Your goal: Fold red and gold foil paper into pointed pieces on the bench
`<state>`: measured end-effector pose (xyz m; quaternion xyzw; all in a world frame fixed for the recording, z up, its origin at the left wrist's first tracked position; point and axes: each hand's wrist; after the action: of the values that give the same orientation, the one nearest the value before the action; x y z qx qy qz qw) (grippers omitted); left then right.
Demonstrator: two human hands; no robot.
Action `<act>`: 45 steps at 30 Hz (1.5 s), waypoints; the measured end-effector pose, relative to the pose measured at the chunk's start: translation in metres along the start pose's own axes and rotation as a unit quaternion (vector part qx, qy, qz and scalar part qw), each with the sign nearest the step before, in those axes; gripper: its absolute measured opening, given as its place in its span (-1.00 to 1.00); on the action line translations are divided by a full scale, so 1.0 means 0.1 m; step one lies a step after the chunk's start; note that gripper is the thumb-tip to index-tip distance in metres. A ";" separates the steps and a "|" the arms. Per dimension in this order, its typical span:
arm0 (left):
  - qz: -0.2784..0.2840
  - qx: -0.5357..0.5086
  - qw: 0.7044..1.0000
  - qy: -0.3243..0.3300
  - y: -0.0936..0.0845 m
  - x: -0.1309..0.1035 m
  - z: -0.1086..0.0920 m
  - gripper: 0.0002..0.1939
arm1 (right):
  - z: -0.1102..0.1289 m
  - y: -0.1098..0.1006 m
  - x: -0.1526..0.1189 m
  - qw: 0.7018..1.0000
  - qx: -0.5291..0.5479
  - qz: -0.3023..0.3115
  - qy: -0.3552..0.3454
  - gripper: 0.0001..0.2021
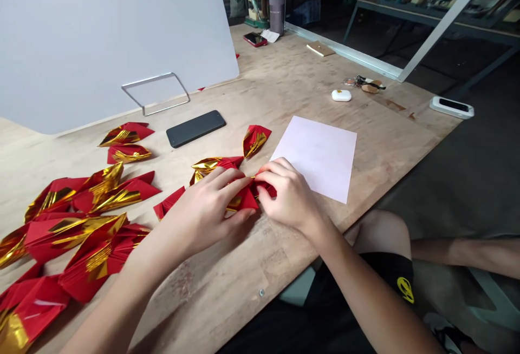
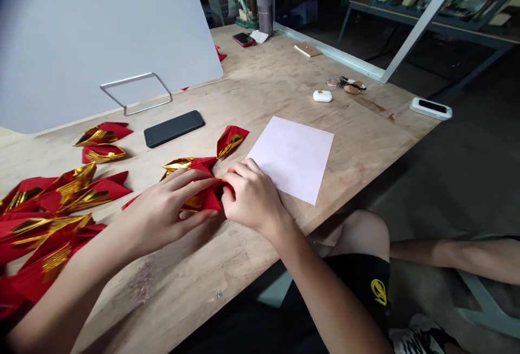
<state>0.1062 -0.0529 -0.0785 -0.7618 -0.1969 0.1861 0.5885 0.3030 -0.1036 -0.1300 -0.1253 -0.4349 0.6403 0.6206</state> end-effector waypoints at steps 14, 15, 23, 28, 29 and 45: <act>-0.054 0.045 0.997 -0.026 0.04 0.01 -0.12 -0.62 | 0.03 -0.03 -0.01 0.999 0.023 0.034 0.008 -0.81; -0.052 0.049 0.997 -0.031 0.05 0.01 -0.13 -0.63 | 0.03 -0.03 -0.01 0.999 0.028 0.035 0.009 -0.81; -0.016 0.028 0.997 -0.075 0.05 0.01 -0.14 -0.63 | 0.02 -0.06 -0.05 0.997 0.046 0.053 0.010 -0.82; -0.010 -0.016 0.996 -0.086 0.03 0.00 -0.09 -0.57 | -0.03 -0.15 -0.08 0.991 0.105 0.077 -0.009 -0.87; -0.010 -0.022 0.996 -0.087 0.03 0.00 -0.08 -0.56 | -0.04 -0.16 -0.10 0.990 0.111 0.082 -0.011 -0.86; -0.042 0.001 0.999 -0.026 -0.02 -0.04 -0.15 -0.60 | -0.12 -0.08 -0.16 0.995 0.095 0.041 -0.015 -0.86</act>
<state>0.1101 -0.0672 -0.0732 -0.7469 -0.2441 0.1813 0.5913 0.3198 -0.1141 -0.1379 -0.0742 -0.3762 0.7053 0.5963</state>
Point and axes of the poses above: each hand's wrist, its own x-axis towards the middle knuckle, its own y-axis out of the palm, z = x × y, and after that the axes turned 10 degrees about z, right-handed
